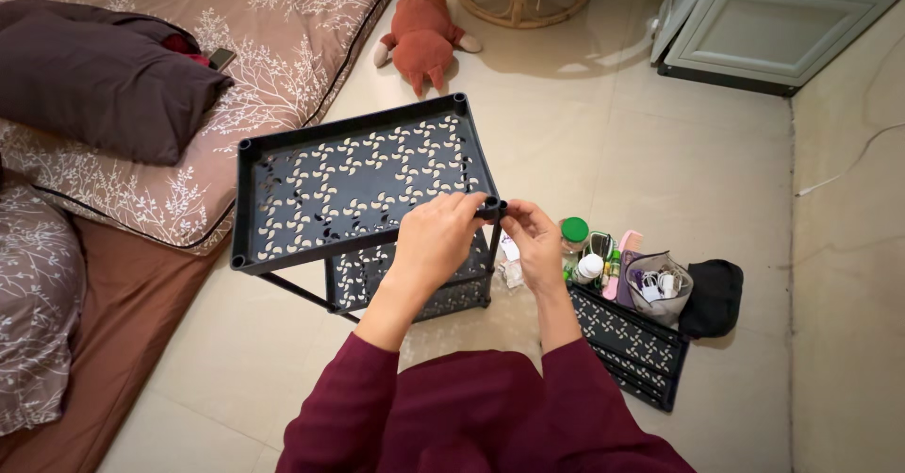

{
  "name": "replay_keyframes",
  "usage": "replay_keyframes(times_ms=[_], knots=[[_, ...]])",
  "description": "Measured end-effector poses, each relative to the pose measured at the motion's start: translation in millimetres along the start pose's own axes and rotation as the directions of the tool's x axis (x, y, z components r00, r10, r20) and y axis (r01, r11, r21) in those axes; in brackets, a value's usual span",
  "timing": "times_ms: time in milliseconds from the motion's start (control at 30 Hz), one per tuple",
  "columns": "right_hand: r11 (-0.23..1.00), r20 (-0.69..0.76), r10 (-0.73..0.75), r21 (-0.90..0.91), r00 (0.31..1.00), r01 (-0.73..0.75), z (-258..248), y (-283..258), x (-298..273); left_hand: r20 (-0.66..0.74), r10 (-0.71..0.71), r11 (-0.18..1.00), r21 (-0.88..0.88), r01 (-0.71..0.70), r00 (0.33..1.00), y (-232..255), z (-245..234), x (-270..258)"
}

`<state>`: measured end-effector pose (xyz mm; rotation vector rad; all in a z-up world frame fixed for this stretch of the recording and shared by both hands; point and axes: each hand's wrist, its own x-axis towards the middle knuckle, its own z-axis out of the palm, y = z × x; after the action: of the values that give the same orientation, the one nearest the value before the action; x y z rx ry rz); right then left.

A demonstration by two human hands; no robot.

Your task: The person assembles a black three-tier plastic rack by inserting legs and trays, then organizes various personal items from the floor onto the shelves. Items include bottles, jars, a hairbrush, a comb, a phone, and small packets.

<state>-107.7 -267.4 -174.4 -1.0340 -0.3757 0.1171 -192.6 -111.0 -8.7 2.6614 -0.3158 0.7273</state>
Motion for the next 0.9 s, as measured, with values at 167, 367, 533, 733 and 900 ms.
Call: replay_keyframes(times_ms=[167, 367, 533, 733, 900], knots=[[0.999, 0.029, -0.042, 0.021, 0.999, 0.041, 5, -4, -2, -0.021, -0.022, 0.999, -0.049, 0.021, 1.0, -5, 3, -3], [0.999, 0.027, 0.004, -0.051, 1.0, -0.003, 11, -7, -4, -0.027, -0.031, 0.996, -0.085, 0.029, 0.999, -1, 2, 1], [0.997, 0.018, -0.007, -0.071, 1.0, 0.009, 10, -2, -3, -0.034, -0.029, 0.995, -0.094, 0.025, 0.999, -3, 4, 1], [0.998, -0.013, -0.007, -0.061, 1.0, 0.006, 9, 2, -5, 0.041, -0.052, 0.997, -0.046, 0.054, 0.998, -9, 7, -6], [0.999, -0.012, -0.001, -0.039, 1.0, 0.001, 14, 0, -7, 0.007, -0.04, 0.997, -0.059, 0.04, 0.999, -8, 9, -8]])
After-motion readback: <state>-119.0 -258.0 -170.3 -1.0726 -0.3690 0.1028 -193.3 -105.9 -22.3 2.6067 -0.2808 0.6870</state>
